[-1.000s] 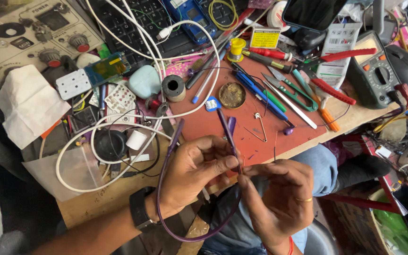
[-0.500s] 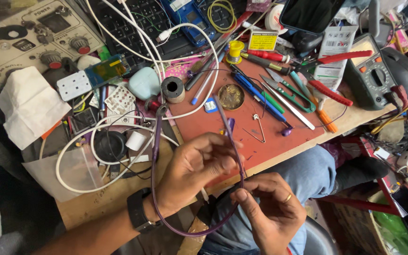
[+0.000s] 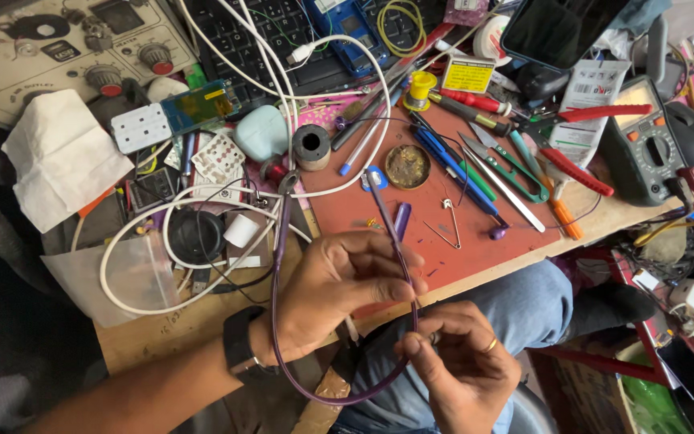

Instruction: The person repairs a purple headphone headband at a cluttered workbench. They thread a wire through the band, pull it taut, cut the wire with scissors, crimp and bend the ends with pliers, and use tweezers to position a small component on the band.

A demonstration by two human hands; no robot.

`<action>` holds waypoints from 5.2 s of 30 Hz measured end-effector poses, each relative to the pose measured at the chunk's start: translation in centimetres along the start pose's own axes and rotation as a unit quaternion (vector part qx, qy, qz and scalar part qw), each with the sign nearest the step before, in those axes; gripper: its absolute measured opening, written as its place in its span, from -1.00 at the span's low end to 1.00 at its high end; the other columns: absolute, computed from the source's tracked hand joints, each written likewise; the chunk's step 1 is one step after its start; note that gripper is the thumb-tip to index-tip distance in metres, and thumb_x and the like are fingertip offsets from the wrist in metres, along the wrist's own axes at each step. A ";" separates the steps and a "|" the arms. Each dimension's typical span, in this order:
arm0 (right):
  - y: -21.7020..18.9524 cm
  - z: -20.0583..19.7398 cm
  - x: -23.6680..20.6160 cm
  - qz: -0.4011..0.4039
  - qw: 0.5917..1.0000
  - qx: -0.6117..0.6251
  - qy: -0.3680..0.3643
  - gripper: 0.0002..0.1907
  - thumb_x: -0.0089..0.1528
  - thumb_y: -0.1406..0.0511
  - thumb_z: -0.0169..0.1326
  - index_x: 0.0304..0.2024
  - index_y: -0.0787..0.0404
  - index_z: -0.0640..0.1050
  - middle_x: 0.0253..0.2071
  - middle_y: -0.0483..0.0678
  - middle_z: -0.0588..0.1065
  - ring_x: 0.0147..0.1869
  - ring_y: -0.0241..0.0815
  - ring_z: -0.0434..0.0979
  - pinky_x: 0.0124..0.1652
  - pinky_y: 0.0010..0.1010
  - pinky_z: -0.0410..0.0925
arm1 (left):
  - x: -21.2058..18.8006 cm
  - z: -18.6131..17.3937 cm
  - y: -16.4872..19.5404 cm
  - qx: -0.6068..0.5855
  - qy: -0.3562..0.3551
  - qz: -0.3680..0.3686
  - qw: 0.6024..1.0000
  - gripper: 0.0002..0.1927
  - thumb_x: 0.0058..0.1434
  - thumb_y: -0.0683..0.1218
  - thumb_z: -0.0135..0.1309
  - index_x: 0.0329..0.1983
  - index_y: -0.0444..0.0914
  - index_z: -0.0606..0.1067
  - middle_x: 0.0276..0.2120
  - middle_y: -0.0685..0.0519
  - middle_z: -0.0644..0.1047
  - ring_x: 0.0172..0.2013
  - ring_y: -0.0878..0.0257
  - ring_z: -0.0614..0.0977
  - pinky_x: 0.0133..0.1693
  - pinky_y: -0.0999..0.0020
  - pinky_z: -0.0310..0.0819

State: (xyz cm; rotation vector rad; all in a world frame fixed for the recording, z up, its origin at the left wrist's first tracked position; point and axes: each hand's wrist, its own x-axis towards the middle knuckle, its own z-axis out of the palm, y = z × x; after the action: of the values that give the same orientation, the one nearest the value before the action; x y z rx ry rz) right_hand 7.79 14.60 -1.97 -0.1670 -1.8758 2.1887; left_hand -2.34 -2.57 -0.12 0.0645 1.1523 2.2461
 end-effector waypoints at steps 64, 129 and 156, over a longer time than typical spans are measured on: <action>-1.9 1.1 1.8 -0.169 0.964 -0.207 0.018 -0.80 0.17 0.63 0.23 -0.18 0.43 0.57 -0.20 0.10 0.61 -0.09 -0.14 0.67 -0.08 -0.47 0.49 | -0.1 -0.3 -0.3 -0.005 0.034 0.034 0.999 -0.86 0.22 -0.30 0.24 -0.15 -0.41 0.62 -0.22 -0.10 0.69 -0.20 0.22 0.74 -0.14 0.39 0.72; -2.1 2.5 3.9 -0.145 0.955 -0.256 0.026 -0.85 0.20 0.57 0.28 -0.22 0.41 0.57 -0.22 0.00 0.57 -0.15 -0.27 0.56 -0.13 -0.57 0.37 | 0.1 -0.1 -1.9 -0.002 0.048 0.039 0.998 -0.86 0.28 -0.30 0.19 -0.11 -0.42 0.57 -0.20 -0.07 0.67 -0.17 0.22 0.74 -0.12 0.36 0.75; -1.5 1.1 2.7 -0.065 0.990 -0.123 0.011 -0.79 0.17 0.57 0.30 -0.18 0.39 0.58 -0.23 0.00 0.60 -0.19 -0.31 0.56 -0.12 -0.53 0.41 | 0.0 0.1 -1.9 0.101 -0.006 0.057 0.993 -0.86 0.30 -0.25 0.20 -0.10 -0.39 0.56 -0.16 0.08 0.56 -0.16 0.40 0.63 -0.13 0.55 0.60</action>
State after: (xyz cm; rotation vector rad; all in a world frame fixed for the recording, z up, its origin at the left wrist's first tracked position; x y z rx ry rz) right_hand 5.11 14.45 -0.12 -0.1090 -2.0771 1.8615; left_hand -1.32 -1.66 -1.47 0.2294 1.3970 2.2153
